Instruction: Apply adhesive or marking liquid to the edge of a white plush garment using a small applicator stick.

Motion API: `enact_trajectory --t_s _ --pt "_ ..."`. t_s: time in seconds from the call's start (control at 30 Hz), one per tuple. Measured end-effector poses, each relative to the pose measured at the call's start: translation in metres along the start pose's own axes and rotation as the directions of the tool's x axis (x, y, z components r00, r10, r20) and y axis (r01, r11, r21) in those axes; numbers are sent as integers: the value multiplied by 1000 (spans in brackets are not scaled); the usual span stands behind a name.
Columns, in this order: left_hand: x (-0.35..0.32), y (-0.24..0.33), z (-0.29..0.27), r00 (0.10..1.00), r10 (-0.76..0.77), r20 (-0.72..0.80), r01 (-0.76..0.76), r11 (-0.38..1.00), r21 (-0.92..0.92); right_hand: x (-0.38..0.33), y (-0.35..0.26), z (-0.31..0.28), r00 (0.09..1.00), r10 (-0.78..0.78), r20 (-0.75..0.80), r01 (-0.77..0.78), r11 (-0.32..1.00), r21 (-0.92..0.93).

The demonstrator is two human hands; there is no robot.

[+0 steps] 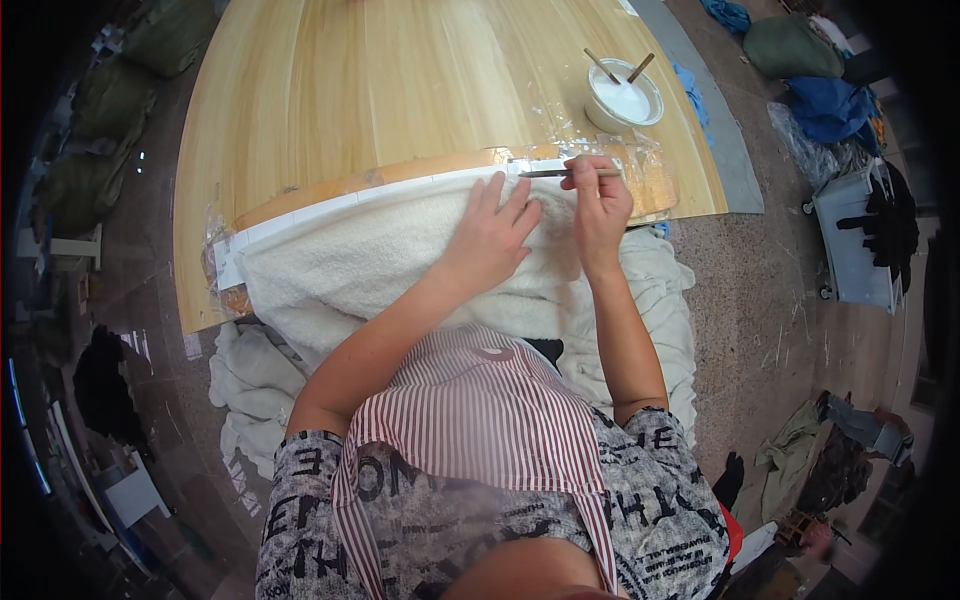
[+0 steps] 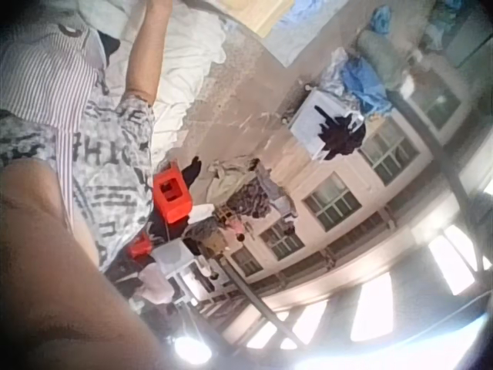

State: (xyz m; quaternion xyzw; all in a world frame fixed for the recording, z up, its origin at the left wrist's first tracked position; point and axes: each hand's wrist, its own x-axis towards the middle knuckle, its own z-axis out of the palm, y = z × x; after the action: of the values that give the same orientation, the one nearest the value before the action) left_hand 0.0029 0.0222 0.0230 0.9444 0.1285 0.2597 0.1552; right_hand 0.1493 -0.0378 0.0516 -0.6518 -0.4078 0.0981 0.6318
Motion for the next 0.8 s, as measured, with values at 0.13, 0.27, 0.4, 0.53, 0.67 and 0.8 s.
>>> enact_trajectory --t_s 0.13,0.27,0.4,0.53,0.67,0.8 --pt "-1 -3 4 999 -15 28 14 998 55 2 -12 1 999 37 -22 -31 969 244" --pt "4 -12 18 996 -49 79 53 997 -53 -5 -18 21 974 96 207 -150 954 260" --pt "3 -17 27 990 -90 105 110 973 -204 -6 -23 46 938 12 345 -57 991 119" --pt "-3 -15 22 995 -1 -103 -6 998 -61 4 -28 64 886 -106 452 184 974 -133" --pt "-1 -12 16 994 -110 -20 100 957 -274 6 -35 68 853 -186 487 328 918 -224" --pt "-1 -10 19 972 -150 -181 56 896 -440 -6 -45 94 901 -113 418 126 992 -2"
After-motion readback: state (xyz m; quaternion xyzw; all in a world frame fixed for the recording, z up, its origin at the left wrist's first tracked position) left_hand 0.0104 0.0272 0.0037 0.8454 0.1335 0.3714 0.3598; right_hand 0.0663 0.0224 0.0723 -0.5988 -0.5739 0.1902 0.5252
